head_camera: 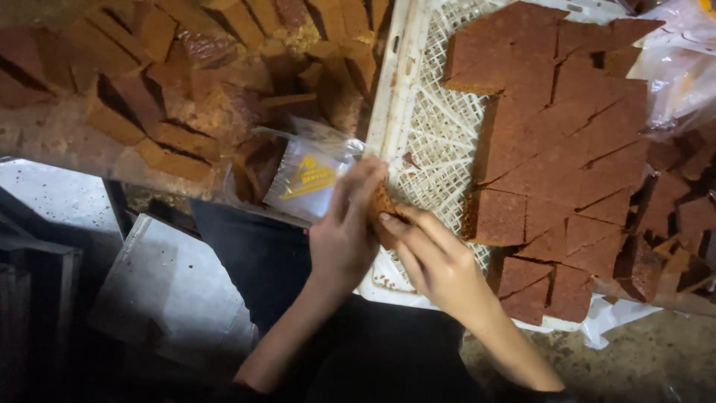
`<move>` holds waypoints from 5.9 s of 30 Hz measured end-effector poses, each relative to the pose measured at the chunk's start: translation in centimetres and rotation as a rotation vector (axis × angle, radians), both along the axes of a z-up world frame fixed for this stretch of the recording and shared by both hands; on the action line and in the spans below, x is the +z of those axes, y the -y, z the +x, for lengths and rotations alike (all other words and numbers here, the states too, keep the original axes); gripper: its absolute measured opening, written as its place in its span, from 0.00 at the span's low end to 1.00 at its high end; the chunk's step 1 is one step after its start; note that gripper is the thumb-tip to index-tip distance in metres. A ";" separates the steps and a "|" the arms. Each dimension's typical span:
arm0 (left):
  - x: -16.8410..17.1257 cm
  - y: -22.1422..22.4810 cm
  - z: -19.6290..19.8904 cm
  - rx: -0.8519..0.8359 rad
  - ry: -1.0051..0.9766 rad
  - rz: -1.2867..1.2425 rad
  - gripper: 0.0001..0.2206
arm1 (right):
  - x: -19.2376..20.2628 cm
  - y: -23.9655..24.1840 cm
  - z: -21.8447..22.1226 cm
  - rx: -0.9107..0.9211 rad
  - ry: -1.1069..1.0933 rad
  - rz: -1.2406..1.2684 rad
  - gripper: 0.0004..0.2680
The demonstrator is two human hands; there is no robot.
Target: Packaging triangular pieces of baked goods into a plastic container
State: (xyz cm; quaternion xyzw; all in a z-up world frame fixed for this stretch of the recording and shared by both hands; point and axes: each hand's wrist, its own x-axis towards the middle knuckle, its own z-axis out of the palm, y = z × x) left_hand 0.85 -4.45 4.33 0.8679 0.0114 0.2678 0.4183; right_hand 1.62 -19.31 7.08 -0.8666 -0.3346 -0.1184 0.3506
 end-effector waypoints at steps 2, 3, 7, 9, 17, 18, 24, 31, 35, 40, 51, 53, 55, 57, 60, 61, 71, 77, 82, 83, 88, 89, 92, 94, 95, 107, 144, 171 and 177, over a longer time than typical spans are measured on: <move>-1.5 1.5 0.0 -0.075 0.167 -0.059 0.23 | -3.1 0.5 0.1 -0.080 -0.040 0.003 0.06; -1.7 2.5 -1.8 -0.080 0.163 -0.059 0.23 | -2.7 0.7 0.4 -0.084 -0.043 0.004 0.06; 1.3 3.0 -5.7 -0.535 -0.080 -0.790 0.18 | 0.6 1.6 2.4 -0.176 -0.301 0.004 0.09; 2.5 1.9 -6.3 -0.469 0.064 -0.259 0.19 | 3.4 2.0 2.9 -0.048 -0.456 -0.087 0.14; -1.1 -4.2 -1.6 0.020 -0.034 -0.090 0.07 | 10.6 2.1 2.7 -0.262 0.050 0.270 0.18; -3.0 -5.0 -1.4 0.018 -0.019 -0.090 0.07 | 9.4 2.4 2.6 -0.261 0.064 0.272 0.18; -10.9 -8.0 -0.7 0.167 -0.035 0.417 0.18 | -1.0 5.7 -0.7 -0.476 -0.354 -0.717 0.21; -10.8 -10.6 -0.3 0.064 -0.036 0.373 0.19 | -4.9 11.4 -0.3 -0.654 0.163 -0.829 0.16; -11.4 -10.9 -0.7 0.075 -0.032 0.406 0.18 | 1.2 9.8 1.8 -0.767 -0.502 -0.305 0.15; -11.3 -11.6 -0.7 0.025 -0.049 0.415 0.17 | -2.0 6.1 1.9 -0.421 -0.066 -0.260 0.07; -12.4 -13.1 -0.7 -0.021 -0.081 0.406 0.17 | -5.5 6.1 1.7 -0.592 -0.507 -0.166 0.23; -12.5 -13.0 -0.9 0.017 -0.082 0.435 0.17 | -5.9 5.2 1.4 -0.543 -0.540 0.031 0.25; -12.9 -12.9 -0.7 0.038 -0.070 0.435 0.16 | -5.5 5.2 1.5 -0.532 -0.447 0.005 0.22; -12.9 -12.7 -1.0 0.044 -0.068 0.429 0.16 | -6.5 5.6 1.6 -0.534 -0.365 -0.026 0.20; -12.0 -12.4 -0.9 0.059 -0.056 0.409 0.21 | -7.4 6.1 3.1 -0.497 0.157 -0.217 0.26; -11.5 -12.2 -0.9 0.073 -0.052 0.393 0.21 | -5.8 5.9 3.2 -0.517 0.173 -0.108 0.23; -10.9 -11.9 -0.8 0.046 -0.023 0.350 0.11 | -1.4 2.3 2.9 -0.648 -0.316 -0.333 0.32; -11.2 -11.7 -0.7 0.085 -0.016 0.307 0.14 | -0.5 0.2 2.1 -0.435 -0.372 -0.095 0.35; -11.0 -11.9 -0.8 0.049 -0.040 0.325 0.14 | -1.9 -1.6 3.1 -0.381 -0.315 -0.385 0.29; -10.7 -12.0 -1.0 0.043 -0.042 0.310 0.13 | -0.5 -2.4 3.6 -0.451 -0.428 -0.413 0.31; -11.3 -12.0 -1.2 0.064 -0.009 0.236 0.12 | 0.6 -2.5 3.0 -0.473 -0.564 -0.458 0.36; -11.6 -11.9 -1.2 0.065 0.007 0.217 0.13 | 0.3 -2.5 2.1 -0.448 -0.623 -0.431 0.36; -11.5 -11.5 -0.3 0.082 0.084 0.220 0.12 | 3.4 -3.7 4.6 -0.450 -0.759 -0.231 0.35; -10.8 -11.6 -0.4 0.083 0.077 0.252 0.13 | 3.5 -3.8 7.4 -0.238 -0.601 -0.176 0.33; -10.4 -11.5 -0.5 0.081 0.073 0.281 0.14 | 3.5 -3.7 8.8 -0.033 -0.436 -0.118 0.31; -10.0 -11.3 -0.5 0.071 0.004 0.313 0.16 | 4.8 -10.9 12.5 0.215 -0.383 -0.007 0.32; -6.2 -7.7 -0.8 0.022 -0.329 0.178 0.18 | -4.2 5.9 3.1 -0.661 -0.617 -0.118 0.22; -6.7 -7.7 -1.5 -0.273 -0.323 -0.009 0.03 | -2.3 0.3 18.7 -0.376 -0.220 -0.423 0.21; -8.2 -7.0 -1.8 0.027 -0.238 0.122 0.27 | -4.0 3.3 20.0 -0.482 -0.073 -0.623 0.23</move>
